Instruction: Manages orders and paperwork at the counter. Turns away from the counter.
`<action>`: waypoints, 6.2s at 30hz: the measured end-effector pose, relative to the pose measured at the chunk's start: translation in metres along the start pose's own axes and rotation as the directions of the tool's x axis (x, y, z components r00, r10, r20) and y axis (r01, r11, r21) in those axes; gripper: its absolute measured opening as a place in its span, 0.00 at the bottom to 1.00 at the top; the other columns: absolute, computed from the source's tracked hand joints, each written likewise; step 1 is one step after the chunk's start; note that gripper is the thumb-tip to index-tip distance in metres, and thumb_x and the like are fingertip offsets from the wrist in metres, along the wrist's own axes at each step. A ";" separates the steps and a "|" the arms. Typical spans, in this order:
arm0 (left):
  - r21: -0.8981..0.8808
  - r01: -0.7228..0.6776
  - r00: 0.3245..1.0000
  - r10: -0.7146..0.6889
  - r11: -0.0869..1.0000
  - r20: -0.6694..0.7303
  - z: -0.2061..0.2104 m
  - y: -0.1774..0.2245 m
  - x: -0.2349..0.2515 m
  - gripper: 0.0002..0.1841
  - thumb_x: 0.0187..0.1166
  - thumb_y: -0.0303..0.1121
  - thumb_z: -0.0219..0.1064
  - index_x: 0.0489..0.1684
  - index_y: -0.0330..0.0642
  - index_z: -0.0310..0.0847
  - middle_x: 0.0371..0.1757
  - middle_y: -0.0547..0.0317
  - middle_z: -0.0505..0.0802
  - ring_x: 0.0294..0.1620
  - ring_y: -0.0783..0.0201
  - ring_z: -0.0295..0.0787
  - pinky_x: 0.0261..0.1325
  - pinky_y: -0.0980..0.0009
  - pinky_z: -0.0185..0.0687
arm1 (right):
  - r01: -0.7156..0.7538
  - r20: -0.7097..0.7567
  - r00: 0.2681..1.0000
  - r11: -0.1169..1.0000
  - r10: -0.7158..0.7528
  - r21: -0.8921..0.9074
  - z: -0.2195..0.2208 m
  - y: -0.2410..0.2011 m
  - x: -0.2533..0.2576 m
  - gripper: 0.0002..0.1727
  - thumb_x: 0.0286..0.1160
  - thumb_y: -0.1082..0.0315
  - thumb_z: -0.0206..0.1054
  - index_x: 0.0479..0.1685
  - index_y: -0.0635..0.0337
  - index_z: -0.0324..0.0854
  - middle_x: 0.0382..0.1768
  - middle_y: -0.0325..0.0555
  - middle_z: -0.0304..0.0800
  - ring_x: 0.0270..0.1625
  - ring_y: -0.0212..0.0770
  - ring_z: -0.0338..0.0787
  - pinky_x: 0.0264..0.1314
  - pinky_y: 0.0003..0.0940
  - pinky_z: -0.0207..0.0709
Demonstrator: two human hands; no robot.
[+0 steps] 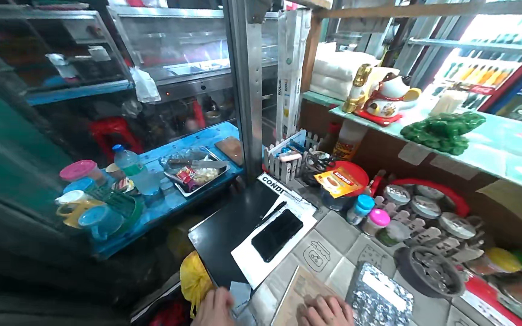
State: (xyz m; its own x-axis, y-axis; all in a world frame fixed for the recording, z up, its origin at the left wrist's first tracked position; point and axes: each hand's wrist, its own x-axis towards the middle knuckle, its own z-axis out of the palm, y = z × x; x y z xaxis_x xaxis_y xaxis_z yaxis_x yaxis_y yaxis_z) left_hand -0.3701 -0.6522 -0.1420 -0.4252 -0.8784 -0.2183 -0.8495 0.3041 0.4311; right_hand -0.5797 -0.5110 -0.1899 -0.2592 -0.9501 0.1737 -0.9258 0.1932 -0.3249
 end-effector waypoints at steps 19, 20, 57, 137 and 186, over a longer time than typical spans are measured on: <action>0.020 -0.328 0.919 0.324 0.945 -0.226 0.006 0.003 0.073 0.36 0.56 0.50 0.85 0.57 0.30 0.82 0.62 0.32 0.87 0.67 0.33 0.82 0.68 0.45 0.81 | 0.179 0.224 0.961 0.982 -0.160 -0.066 -0.004 0.045 0.255 0.13 0.80 0.62 0.68 0.57 0.56 0.88 0.64 0.54 0.86 0.72 0.57 0.81 0.79 0.65 0.64; -0.012 -0.302 0.923 0.289 0.953 -0.254 0.001 -0.010 0.069 0.36 0.58 0.49 0.85 0.58 0.29 0.81 0.63 0.32 0.86 0.67 0.33 0.82 0.69 0.45 0.80 | 0.132 0.140 0.981 0.991 -0.132 0.008 -0.007 0.047 0.247 0.13 0.81 0.63 0.67 0.57 0.58 0.87 0.61 0.53 0.88 0.70 0.55 0.83 0.78 0.63 0.66; 0.124 -0.491 0.815 0.505 0.862 -0.286 0.046 0.001 0.097 0.17 0.81 0.44 0.66 0.62 0.51 0.89 0.51 0.57 0.95 0.58 0.52 0.90 0.75 0.45 0.72 | -0.419 -0.252 0.791 0.795 0.557 0.439 0.011 0.064 0.144 0.17 0.65 0.81 0.67 0.56 0.64 0.81 0.48 0.55 0.88 0.45 0.51 0.90 0.49 0.54 0.85; -0.005 -0.568 0.700 0.479 0.823 -0.529 0.090 -0.036 0.083 0.23 0.76 0.33 0.54 0.54 0.75 0.93 0.66 0.77 0.92 0.68 0.64 0.83 0.64 0.64 0.78 | -0.080 -0.477 0.710 0.732 0.519 0.677 0.082 -0.048 0.130 0.17 0.70 0.72 0.67 0.12 0.52 0.72 0.11 0.28 0.68 0.15 0.19 0.71 0.17 0.16 0.64; -0.009 -0.487 0.775 0.428 0.873 -0.465 0.051 -0.016 0.094 0.21 0.70 0.24 0.62 0.57 0.56 0.93 0.63 0.59 0.92 0.64 0.50 0.87 0.61 0.51 0.85 | -0.593 -0.128 0.765 0.767 0.632 0.243 -0.016 0.086 0.114 0.20 0.66 0.77 0.75 0.59 0.62 0.84 0.57 0.65 0.87 0.67 0.70 0.82 0.67 0.78 0.66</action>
State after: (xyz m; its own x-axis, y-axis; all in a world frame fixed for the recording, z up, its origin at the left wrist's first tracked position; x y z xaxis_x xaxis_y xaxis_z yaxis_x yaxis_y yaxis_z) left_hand -0.4125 -0.7208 -0.2144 -0.5479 -0.7224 0.4218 -0.5323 0.6901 0.4904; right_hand -0.6932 -0.5990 -0.1828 -0.8181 -0.5733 0.0461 -0.4899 0.6526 -0.5780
